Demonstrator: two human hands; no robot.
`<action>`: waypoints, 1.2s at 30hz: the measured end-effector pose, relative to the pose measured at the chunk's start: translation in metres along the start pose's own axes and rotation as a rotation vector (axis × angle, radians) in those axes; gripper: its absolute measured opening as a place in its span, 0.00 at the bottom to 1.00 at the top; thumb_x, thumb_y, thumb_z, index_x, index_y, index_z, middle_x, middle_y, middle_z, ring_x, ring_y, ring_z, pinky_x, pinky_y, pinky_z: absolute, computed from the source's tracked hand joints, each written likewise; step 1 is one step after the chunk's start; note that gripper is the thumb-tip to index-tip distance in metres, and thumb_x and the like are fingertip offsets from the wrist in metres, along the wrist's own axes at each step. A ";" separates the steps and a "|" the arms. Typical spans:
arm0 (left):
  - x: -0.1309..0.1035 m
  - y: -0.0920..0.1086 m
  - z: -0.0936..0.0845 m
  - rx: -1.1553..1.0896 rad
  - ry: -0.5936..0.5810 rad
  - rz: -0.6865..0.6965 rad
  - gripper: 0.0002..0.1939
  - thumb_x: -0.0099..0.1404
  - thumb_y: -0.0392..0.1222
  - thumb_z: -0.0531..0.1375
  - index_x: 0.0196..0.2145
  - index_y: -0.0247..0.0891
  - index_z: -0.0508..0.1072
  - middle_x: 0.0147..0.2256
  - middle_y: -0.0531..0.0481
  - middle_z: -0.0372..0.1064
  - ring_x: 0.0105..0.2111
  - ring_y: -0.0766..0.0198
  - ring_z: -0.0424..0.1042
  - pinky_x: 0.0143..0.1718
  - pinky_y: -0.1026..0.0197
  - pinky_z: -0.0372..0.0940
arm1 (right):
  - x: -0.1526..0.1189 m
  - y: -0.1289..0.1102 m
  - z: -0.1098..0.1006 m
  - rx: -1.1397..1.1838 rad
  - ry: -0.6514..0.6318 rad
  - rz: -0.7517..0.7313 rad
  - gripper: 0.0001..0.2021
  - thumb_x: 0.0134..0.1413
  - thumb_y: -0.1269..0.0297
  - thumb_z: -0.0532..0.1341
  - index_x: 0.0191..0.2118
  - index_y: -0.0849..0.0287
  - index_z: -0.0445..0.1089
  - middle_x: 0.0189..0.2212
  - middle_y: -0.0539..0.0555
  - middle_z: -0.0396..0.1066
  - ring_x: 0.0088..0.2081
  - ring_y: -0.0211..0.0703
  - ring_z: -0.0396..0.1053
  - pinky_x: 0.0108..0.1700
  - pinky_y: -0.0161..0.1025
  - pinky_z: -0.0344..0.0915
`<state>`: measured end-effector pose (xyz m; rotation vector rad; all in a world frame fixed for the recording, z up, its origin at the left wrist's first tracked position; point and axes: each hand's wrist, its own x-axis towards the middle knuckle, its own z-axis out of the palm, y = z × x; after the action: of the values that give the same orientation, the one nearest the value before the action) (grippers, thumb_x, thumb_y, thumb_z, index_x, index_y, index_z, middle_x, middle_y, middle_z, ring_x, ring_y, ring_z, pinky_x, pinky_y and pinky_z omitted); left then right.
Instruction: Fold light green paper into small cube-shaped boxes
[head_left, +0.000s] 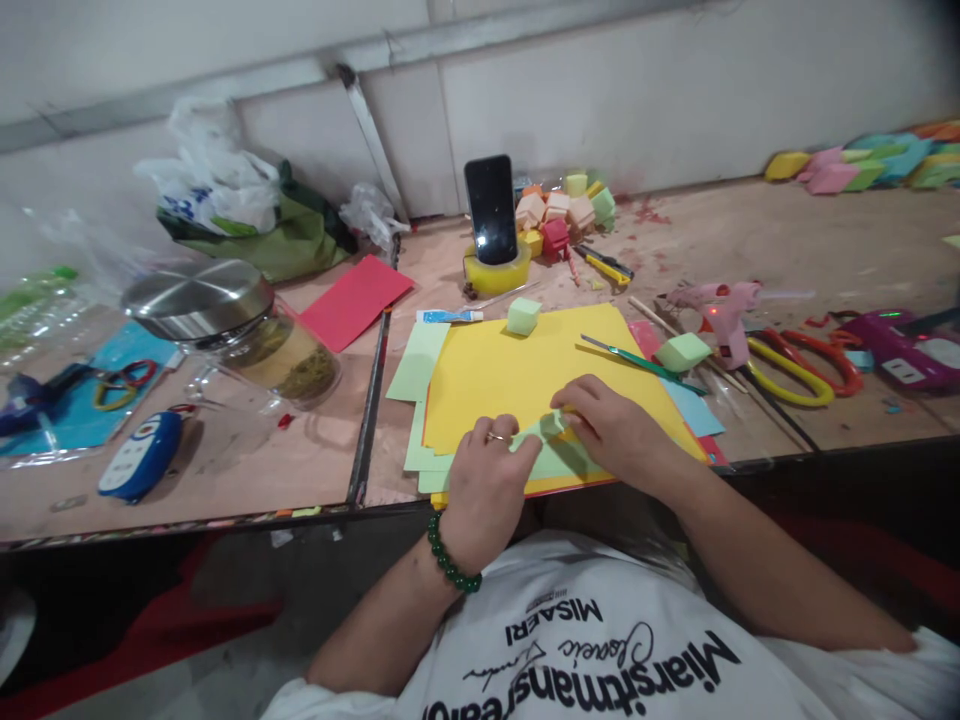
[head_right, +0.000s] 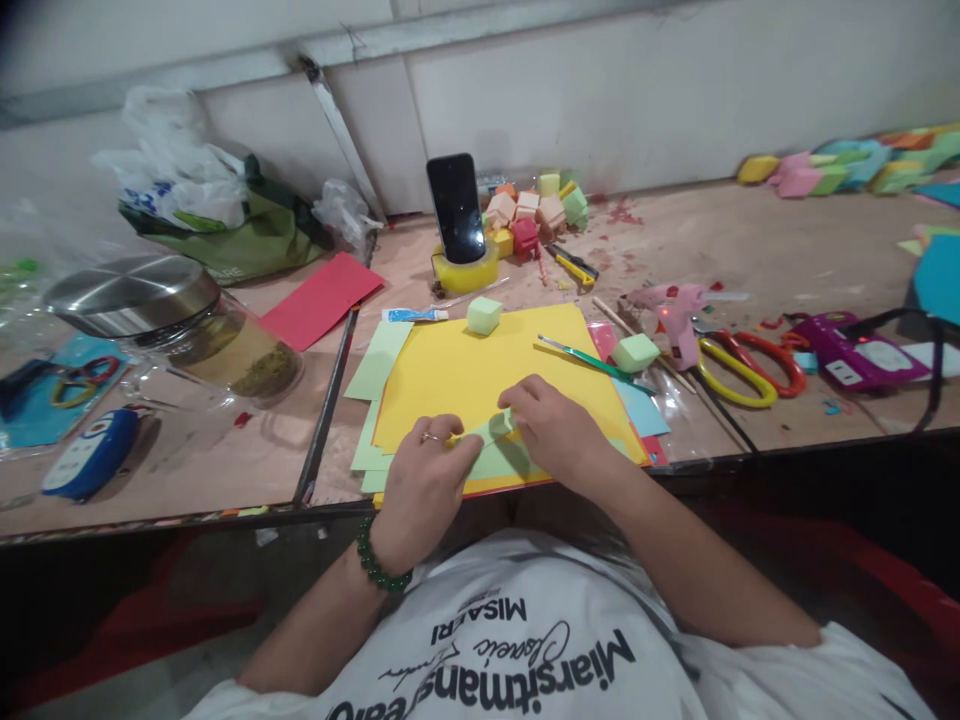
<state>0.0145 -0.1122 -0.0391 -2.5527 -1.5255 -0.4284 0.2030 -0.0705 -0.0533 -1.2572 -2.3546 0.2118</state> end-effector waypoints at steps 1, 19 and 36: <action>-0.001 0.000 0.000 -0.005 0.002 0.049 0.09 0.63 0.27 0.54 0.29 0.39 0.69 0.33 0.47 0.67 0.33 0.58 0.62 0.32 0.57 0.59 | -0.001 0.000 -0.001 -0.037 0.011 -0.089 0.11 0.57 0.76 0.51 0.38 0.58 0.69 0.40 0.59 0.70 0.39 0.45 0.67 0.38 0.40 0.66; 0.008 -0.003 -0.007 0.049 -0.115 0.083 0.10 0.66 0.31 0.55 0.27 0.37 0.69 0.26 0.48 0.67 0.29 0.58 0.66 0.31 0.57 0.58 | -0.001 0.005 -0.011 0.005 -0.075 -0.228 0.11 0.62 0.68 0.54 0.37 0.58 0.75 0.34 0.56 0.74 0.36 0.43 0.68 0.36 0.38 0.66; 0.018 -0.006 -0.007 0.022 -0.264 -0.082 0.08 0.69 0.35 0.50 0.35 0.38 0.68 0.33 0.46 0.66 0.37 0.57 0.67 0.35 0.59 0.62 | 0.022 0.000 -0.015 0.124 -0.223 0.292 0.06 0.55 0.62 0.60 0.33 0.56 0.73 0.32 0.52 0.71 0.32 0.40 0.68 0.33 0.35 0.59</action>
<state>0.0156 -0.0963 -0.0268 -2.6214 -1.7135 -0.0834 0.1999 -0.0536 -0.0329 -1.5817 -2.2846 0.6097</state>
